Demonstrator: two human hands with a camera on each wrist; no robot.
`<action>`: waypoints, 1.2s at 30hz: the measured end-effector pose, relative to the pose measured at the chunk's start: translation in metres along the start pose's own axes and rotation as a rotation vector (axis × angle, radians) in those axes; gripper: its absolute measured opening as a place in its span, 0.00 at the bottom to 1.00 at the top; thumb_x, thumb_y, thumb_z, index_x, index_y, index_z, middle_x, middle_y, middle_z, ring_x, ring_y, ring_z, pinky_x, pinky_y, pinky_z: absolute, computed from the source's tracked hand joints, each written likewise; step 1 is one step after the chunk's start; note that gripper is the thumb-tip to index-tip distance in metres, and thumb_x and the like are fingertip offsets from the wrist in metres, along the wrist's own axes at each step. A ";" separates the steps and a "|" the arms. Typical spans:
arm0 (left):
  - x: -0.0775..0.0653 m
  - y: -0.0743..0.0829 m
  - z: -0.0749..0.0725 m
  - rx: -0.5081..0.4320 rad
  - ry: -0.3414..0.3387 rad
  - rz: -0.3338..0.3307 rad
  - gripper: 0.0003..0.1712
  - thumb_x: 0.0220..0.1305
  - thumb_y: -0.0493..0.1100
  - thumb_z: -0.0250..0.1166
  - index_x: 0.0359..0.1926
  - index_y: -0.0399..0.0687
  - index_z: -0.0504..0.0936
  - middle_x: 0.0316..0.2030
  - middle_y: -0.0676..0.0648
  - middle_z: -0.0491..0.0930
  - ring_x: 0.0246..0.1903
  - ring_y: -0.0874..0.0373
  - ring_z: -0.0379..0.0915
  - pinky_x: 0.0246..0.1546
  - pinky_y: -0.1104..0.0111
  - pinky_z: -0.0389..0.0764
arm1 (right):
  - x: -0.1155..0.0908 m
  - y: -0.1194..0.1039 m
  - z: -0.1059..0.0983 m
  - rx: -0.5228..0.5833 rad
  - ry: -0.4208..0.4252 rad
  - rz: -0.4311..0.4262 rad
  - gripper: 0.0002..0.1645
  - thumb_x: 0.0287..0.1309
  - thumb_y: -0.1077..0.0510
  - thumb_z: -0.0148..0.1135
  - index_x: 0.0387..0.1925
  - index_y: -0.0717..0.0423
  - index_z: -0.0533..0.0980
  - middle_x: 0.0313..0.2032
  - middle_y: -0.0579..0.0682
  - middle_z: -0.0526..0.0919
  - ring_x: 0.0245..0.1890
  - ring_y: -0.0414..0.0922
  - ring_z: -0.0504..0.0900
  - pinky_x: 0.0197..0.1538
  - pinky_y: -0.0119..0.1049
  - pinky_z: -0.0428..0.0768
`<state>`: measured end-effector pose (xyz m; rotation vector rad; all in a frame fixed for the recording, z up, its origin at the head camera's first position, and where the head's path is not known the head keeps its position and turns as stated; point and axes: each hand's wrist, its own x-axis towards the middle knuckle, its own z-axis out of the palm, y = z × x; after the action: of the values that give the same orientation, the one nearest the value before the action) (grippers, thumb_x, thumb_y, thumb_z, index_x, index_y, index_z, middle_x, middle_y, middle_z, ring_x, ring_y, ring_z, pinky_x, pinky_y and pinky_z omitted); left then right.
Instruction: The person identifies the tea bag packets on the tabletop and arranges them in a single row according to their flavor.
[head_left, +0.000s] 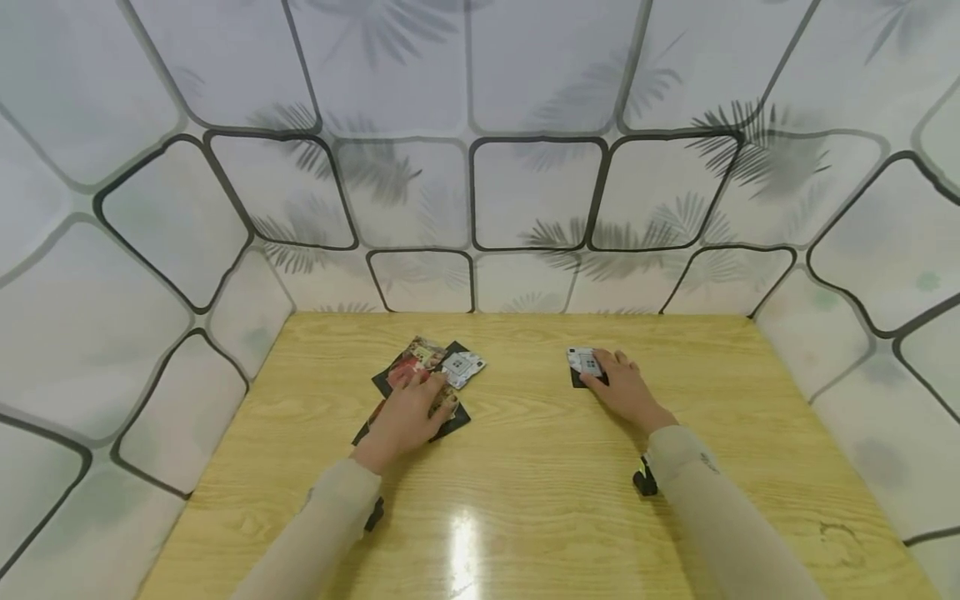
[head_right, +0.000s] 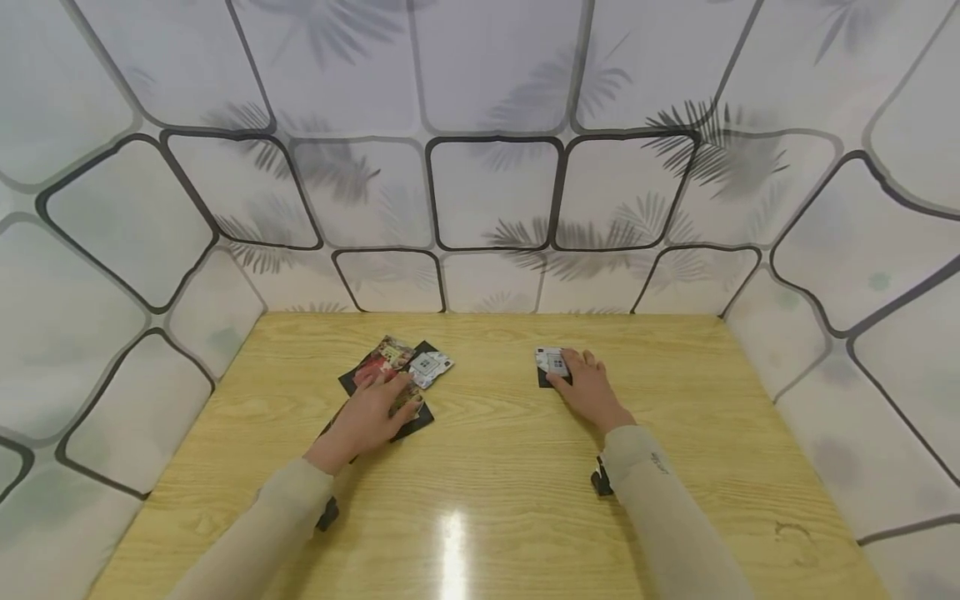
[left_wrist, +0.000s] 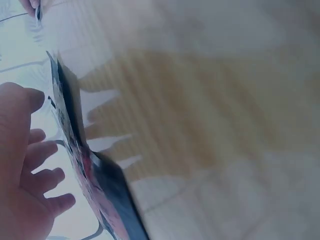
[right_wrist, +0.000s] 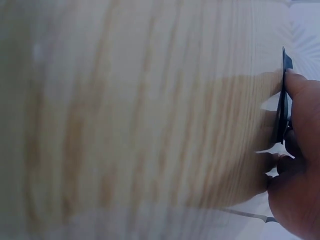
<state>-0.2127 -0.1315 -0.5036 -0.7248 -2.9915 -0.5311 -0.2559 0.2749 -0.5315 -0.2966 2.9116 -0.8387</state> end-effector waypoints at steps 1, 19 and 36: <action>0.004 0.000 0.001 0.008 0.013 0.007 0.31 0.80 0.53 0.59 0.74 0.40 0.72 0.66 0.36 0.80 0.72 0.31 0.68 0.77 0.37 0.61 | 0.000 0.000 0.000 0.001 0.000 0.000 0.42 0.82 0.44 0.51 0.82 0.64 0.54 0.80 0.71 0.56 0.81 0.73 0.44 0.80 0.71 0.41; 0.046 0.021 0.010 -0.056 -0.031 0.075 0.26 0.81 0.47 0.58 0.73 0.40 0.75 0.44 0.38 0.90 0.27 0.48 0.85 0.41 0.51 0.87 | -0.001 -0.001 0.000 -0.015 -0.003 0.011 0.43 0.82 0.45 0.51 0.82 0.66 0.53 0.79 0.73 0.55 0.82 0.73 0.44 0.81 0.70 0.41; 0.055 0.025 0.014 0.276 0.053 -0.005 0.27 0.76 0.45 0.64 0.72 0.46 0.76 0.37 0.42 0.91 0.55 0.39 0.85 0.66 0.41 0.77 | 0.001 0.004 0.003 -0.013 0.002 0.008 0.43 0.82 0.44 0.50 0.83 0.63 0.52 0.80 0.73 0.53 0.82 0.73 0.43 0.81 0.70 0.41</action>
<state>-0.2496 -0.0823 -0.5037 -0.6688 -2.9319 -0.1292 -0.2571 0.2765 -0.5365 -0.2844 2.9193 -0.8197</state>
